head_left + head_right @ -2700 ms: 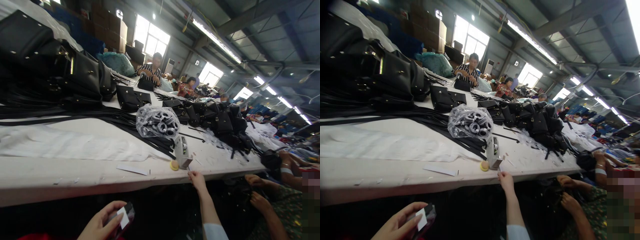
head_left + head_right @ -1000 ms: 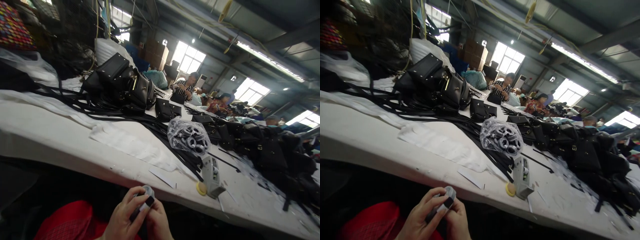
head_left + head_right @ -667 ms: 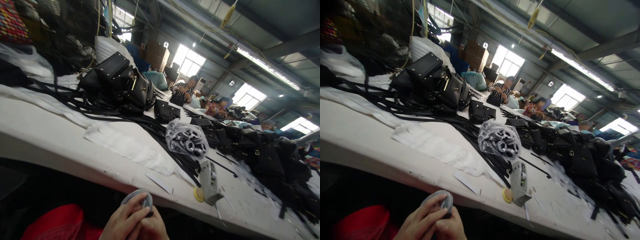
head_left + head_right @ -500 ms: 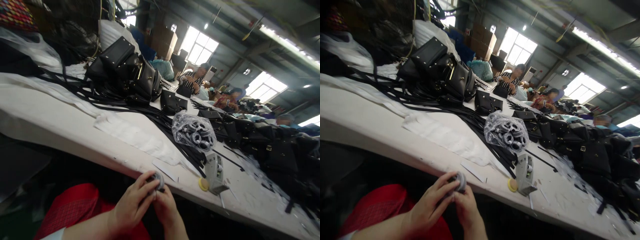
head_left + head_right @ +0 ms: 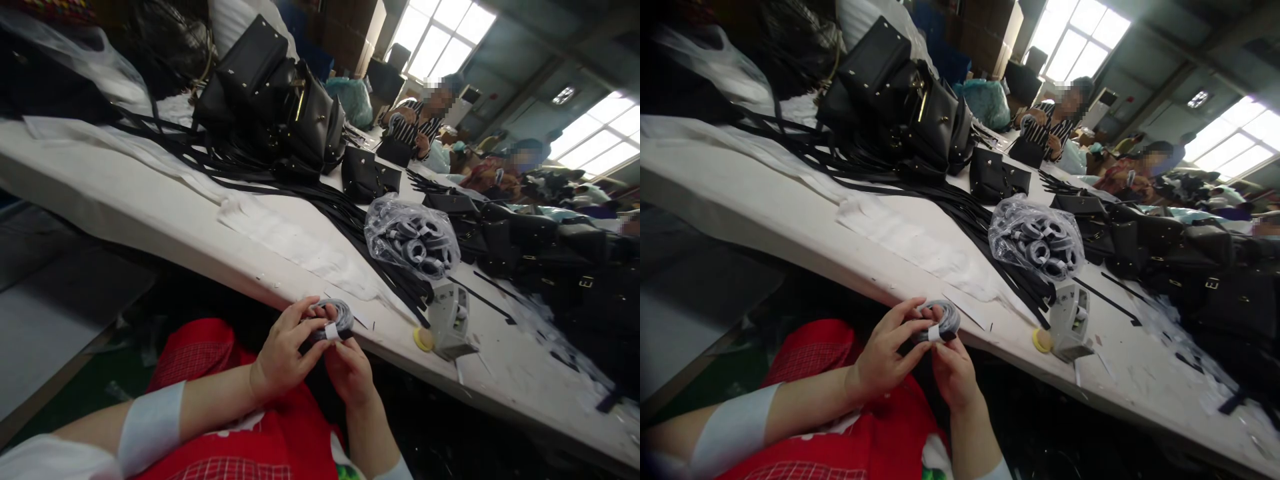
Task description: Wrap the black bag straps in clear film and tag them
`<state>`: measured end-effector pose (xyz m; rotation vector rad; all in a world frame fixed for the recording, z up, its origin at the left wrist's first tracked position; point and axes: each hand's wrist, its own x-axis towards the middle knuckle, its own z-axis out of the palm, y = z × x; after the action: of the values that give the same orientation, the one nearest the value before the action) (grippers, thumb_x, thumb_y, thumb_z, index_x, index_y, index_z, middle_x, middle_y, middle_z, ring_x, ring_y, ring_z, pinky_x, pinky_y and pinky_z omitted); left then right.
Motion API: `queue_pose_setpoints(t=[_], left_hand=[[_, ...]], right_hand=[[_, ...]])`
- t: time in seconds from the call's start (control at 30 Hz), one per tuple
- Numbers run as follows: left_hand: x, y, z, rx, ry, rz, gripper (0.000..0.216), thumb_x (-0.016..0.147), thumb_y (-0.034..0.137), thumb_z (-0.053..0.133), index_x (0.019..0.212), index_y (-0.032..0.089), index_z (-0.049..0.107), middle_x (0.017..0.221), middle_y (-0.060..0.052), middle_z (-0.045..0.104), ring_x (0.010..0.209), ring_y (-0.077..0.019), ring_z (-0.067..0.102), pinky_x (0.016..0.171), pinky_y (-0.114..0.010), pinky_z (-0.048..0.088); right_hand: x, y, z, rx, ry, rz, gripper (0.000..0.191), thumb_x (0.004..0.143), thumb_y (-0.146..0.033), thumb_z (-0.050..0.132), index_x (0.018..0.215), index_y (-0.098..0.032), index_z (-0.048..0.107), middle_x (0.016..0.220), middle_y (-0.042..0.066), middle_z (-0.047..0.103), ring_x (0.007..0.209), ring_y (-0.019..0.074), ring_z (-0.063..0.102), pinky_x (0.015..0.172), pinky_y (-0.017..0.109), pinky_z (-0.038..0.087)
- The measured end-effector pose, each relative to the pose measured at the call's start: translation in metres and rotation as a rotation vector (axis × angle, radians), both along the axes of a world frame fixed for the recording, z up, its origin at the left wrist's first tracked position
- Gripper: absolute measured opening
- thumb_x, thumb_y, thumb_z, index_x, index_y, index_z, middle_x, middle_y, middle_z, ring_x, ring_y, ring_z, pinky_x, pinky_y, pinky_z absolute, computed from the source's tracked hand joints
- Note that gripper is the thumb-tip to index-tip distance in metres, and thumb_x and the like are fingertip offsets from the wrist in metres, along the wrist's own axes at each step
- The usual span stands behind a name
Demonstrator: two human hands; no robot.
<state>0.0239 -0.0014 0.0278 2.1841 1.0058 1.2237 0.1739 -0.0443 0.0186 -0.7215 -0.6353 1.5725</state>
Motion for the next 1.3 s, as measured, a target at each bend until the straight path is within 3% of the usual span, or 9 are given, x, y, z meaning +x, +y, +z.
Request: queue_pose_setpoints(t=[0.27,0.43,0.6,0.7,0.8,0.9,0.97,1.1,1.3], left_hand=[[-0.001,0.001,0.0,0.057,-0.027,0.0,0.031,0.091,0.015,0.054,0.12,0.022,0.061,0.133,-0.011,0.055,0.118,-0.023,0.055,0.098,-0.039,0.049],[-0.006,0.004,0.002,0.158,0.02,-0.04,0.027,0.091,0.013,0.053,0.113,0.024,0.065,0.122,-0.009,0.063,0.106,-0.0211,0.061,0.09,-0.037,0.052],[-0.01,0.004,0.001,0.156,-0.021,-0.07,0.026,0.087,0.01,0.056,0.11,0.022,0.063,0.122,-0.008,0.063,0.11,-0.0209,0.059,0.095,-0.037,0.05],[-0.018,0.01,-0.005,0.119,-0.034,0.031,0.03,0.088,0.011,0.055,0.116,0.021,0.059,0.125,-0.01,0.06,0.115,-0.0219,0.057,0.099,-0.037,0.049],[-0.026,0.018,-0.015,0.121,-0.019,0.092,0.029,0.089,0.015,0.055,0.116,0.022,0.059,0.125,-0.009,0.06,0.115,-0.0217,0.058,0.1,-0.036,0.049],[-0.029,0.023,-0.021,0.138,-0.007,0.1,0.025,0.089,0.018,0.056,0.113,0.023,0.061,0.122,-0.008,0.062,0.111,-0.0209,0.062,0.097,-0.033,0.052],[-0.029,0.024,-0.02,0.147,0.005,0.096,0.022,0.088,0.02,0.056,0.11,0.024,0.062,0.121,-0.007,0.064,0.109,-0.0208,0.063,0.096,-0.031,0.054],[-0.034,0.027,-0.016,0.146,0.014,0.131,0.018,0.088,0.022,0.057,0.104,0.024,0.065,0.116,-0.006,0.067,0.106,-0.0201,0.066,0.094,-0.029,0.055],[-0.063,0.035,-0.023,0.083,0.057,0.203,0.016,0.09,0.025,0.054,0.099,0.022,0.068,0.11,-0.006,0.07,0.1,-0.02,0.068,0.089,-0.03,0.057]], right_hand=[[-0.009,0.008,0.003,-0.024,-0.095,0.031,0.047,0.085,-0.033,0.068,0.129,-0.024,0.058,0.134,0.006,0.059,0.129,0.0227,0.049,0.117,0.044,0.025],[-0.013,0.011,-0.005,-0.088,-0.13,-0.097,0.045,0.081,-0.037,0.072,0.122,-0.022,0.062,0.122,0.007,0.066,0.118,0.0236,0.058,0.11,0.044,0.036],[-0.001,0.016,-0.009,-0.129,-0.253,-0.214,0.042,0.08,-0.043,0.072,0.113,-0.018,0.066,0.113,0.008,0.07,0.106,0.0242,0.063,0.101,0.042,0.043],[0.029,0.03,-0.007,-0.06,-0.639,-0.328,0.04,0.084,-0.047,0.065,0.108,-0.016,0.067,0.106,0.009,0.071,0.1,0.0259,0.063,0.095,0.042,0.045],[0.081,0.067,0.006,0.114,-1.261,-0.654,0.037,0.084,-0.048,0.061,0.096,-0.014,0.068,0.094,0.013,0.069,0.092,0.0275,0.061,0.089,0.042,0.044],[0.142,0.123,0.035,0.226,-1.783,-0.939,0.034,0.087,-0.043,0.056,0.088,-0.011,0.066,0.09,0.018,0.065,0.094,0.0303,0.058,0.091,0.043,0.041],[0.173,0.162,0.055,0.185,-2.016,-0.832,0.027,0.086,-0.035,0.055,0.088,-0.011,0.067,0.092,0.018,0.065,0.095,0.0303,0.057,0.091,0.042,0.041],[0.188,0.219,0.071,0.223,-2.042,-0.667,0.022,0.084,-0.023,0.053,0.092,-0.013,0.071,0.1,0.016,0.068,0.098,0.0265,0.058,0.089,0.036,0.041],[0.138,0.221,0.023,0.289,-1.957,-0.291,0.018,0.082,-0.026,0.058,0.078,-0.021,0.075,0.078,0.004,0.072,0.074,0.0183,0.064,0.069,0.026,0.045]])
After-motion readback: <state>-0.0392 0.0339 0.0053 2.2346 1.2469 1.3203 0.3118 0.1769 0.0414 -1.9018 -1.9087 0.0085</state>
